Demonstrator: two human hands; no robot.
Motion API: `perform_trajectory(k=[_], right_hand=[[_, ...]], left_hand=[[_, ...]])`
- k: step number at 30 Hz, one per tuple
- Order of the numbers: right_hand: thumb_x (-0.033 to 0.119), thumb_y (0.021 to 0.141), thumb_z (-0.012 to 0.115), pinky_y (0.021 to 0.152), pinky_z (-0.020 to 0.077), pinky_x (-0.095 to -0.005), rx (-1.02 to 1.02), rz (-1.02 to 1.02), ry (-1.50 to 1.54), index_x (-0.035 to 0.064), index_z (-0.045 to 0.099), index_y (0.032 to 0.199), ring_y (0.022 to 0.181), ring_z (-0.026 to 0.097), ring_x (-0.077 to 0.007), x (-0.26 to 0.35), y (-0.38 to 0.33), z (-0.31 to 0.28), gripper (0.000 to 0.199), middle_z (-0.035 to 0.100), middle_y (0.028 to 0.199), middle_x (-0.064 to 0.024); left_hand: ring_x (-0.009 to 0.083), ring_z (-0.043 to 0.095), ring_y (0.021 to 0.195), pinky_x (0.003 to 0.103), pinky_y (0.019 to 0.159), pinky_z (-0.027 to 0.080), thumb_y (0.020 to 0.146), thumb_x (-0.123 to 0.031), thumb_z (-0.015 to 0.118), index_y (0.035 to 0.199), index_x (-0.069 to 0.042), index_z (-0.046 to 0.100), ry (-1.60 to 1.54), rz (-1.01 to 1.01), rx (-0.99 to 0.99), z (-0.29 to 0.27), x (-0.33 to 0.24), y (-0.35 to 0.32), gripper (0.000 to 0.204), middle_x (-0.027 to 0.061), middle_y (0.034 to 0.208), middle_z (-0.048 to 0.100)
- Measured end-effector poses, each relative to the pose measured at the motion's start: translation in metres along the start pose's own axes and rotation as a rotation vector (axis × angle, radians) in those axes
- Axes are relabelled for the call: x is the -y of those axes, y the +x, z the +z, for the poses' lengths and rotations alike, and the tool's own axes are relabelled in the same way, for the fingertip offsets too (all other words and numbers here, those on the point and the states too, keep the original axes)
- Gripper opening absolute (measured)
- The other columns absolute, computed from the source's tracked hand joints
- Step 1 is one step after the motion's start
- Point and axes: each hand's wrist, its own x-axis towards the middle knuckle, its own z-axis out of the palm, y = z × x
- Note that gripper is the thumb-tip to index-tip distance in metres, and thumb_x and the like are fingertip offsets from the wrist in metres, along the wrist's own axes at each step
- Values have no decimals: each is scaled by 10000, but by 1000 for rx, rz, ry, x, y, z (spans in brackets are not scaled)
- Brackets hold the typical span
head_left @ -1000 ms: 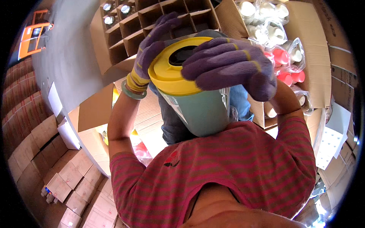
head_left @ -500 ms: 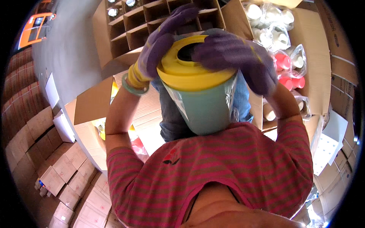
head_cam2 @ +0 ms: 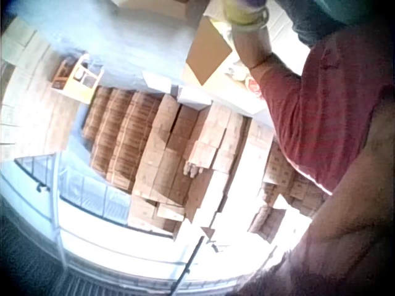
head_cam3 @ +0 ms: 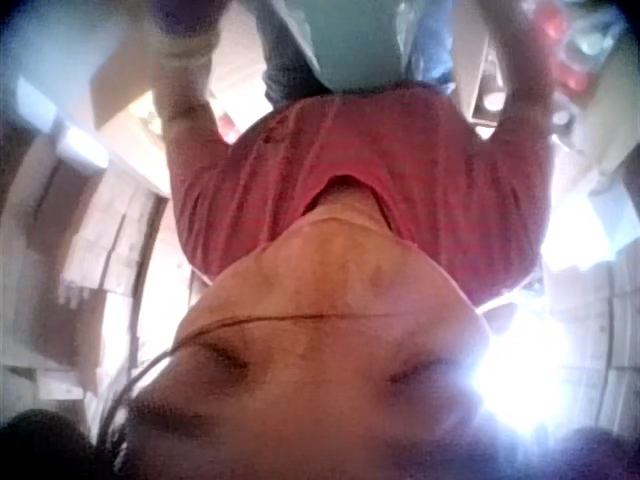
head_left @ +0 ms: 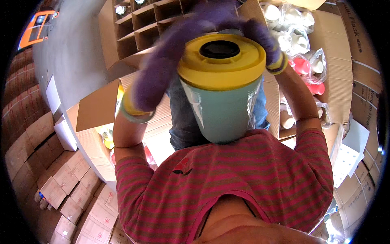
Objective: The person assembles vacuum flasks by inserting inner metal liners into outer plastic shells, placing lids on top, and wrapping each completed unit in a plastic bag. The person repeats this process for multiple flasks of different colors.
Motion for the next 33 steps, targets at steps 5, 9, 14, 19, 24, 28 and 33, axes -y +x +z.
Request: perform_trajectory(k=[5,9,14,19,24,28,33], right_hand=[[214,992,366,1023,396,-425,39,-133,-381,-28,586,1192,1152,562,-352,28,-3,35,384,613,1201,-196],[284,998,375,1010,418,-383,64,-78,-417,43,625,1193,1112,602,-276,66,-5,59,398,636,1182,-142],[398,1010,357,1028,408,-360,36,141,101,-28,546,1275,1158,570,-238,-24,-18,-8,536,595,1248,-159],[461,1003,242,1056,375,-391,224,-104,-463,-42,549,1264,1201,537,-310,44,1,39,645,544,1312,-185],[502,983,230,1068,354,-404,219,-101,-350,-25,553,1276,1235,507,-330,50,-1,35,683,514,1347,-196],[445,984,280,1082,332,-411,114,-232,-479,-23,562,1260,1262,481,-325,7,-4,-21,612,534,1327,-192],[333,950,467,1014,417,-405,68,-90,-442,-8,611,1172,1152,572,-323,17,-5,27,432,609,1205,-190]], left_hand=[[241,401,1337,361,1110,322,980,-216,426,1408,3,396,-128,171,159,8,6,30,482,155,1443,421],[259,388,1346,361,1115,296,963,-186,410,1408,12,393,-225,118,208,-3,19,37,488,171,1420,441],[281,371,1357,362,1122,262,941,-148,391,1409,24,390,-319,-84,212,10,-17,19,499,191,1392,465],[261,499,1240,350,1067,348,965,-166,436,1357,-25,459,-326,255,243,17,2,22,417,180,1366,492],[278,490,1249,372,1072,342,967,-152,427,1343,-15,465,-184,212,202,1,12,33,402,187,1369,487],[292,483,1256,390,1076,338,969,-141,420,1332,-6,470,101,305,240,13,-36,27,391,192,1371,483],[312,501,1227,402,1046,369,967,-136,415,1261,5,538,-76,321,125,18,-7,20,348,200,1300,535]])
